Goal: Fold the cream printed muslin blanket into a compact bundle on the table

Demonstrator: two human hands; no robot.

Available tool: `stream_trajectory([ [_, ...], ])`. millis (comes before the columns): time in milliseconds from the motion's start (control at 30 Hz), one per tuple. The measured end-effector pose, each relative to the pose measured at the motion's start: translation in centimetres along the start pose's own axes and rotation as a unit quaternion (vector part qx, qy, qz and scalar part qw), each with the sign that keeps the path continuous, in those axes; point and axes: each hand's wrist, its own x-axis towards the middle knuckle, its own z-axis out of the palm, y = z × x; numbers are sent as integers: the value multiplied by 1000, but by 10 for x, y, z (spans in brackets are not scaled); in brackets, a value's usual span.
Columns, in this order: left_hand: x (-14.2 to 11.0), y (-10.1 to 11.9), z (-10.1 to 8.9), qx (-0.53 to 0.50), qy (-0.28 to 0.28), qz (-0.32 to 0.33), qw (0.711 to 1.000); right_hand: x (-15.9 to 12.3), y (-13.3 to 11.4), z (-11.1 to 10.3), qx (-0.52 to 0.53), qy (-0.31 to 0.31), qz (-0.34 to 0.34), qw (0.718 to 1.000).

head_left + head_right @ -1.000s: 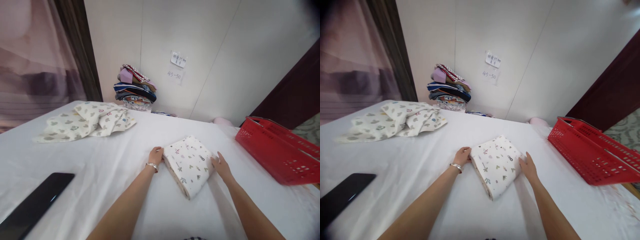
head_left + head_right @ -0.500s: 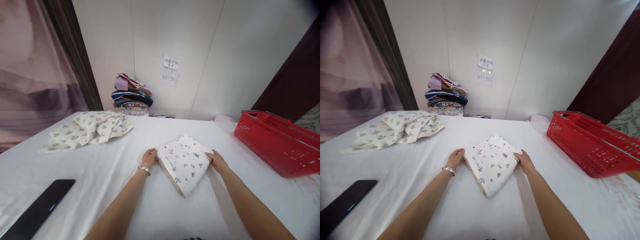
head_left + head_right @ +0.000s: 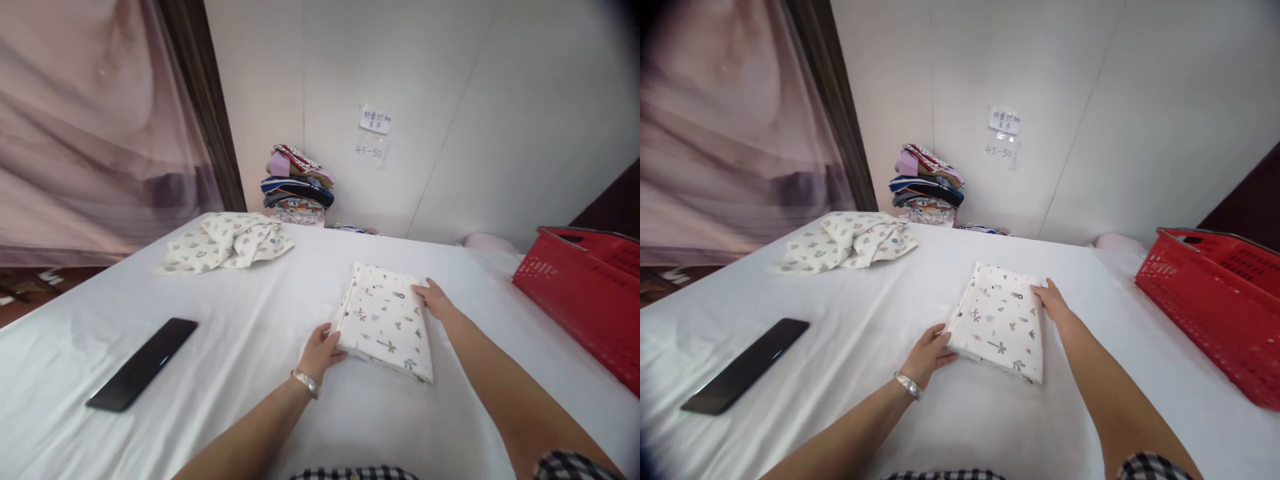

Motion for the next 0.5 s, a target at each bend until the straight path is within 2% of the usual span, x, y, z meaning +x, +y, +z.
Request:
stream_trajectory([
  [133,3,-4,-2,17,11,17,1000,-24,20,-7,-38,-13,16,999],
  [267,6,-3,-4,43,11,29,999,-64,34,-22,-43,-37,51,997],
  [400,4,-3,-3,21,9,28,999,-105,40,-28,-70,-72,89,991],
  [500,-3,-6,-2,12,-5,15,1000,-120,40,-35,-83,-73,76,991],
])
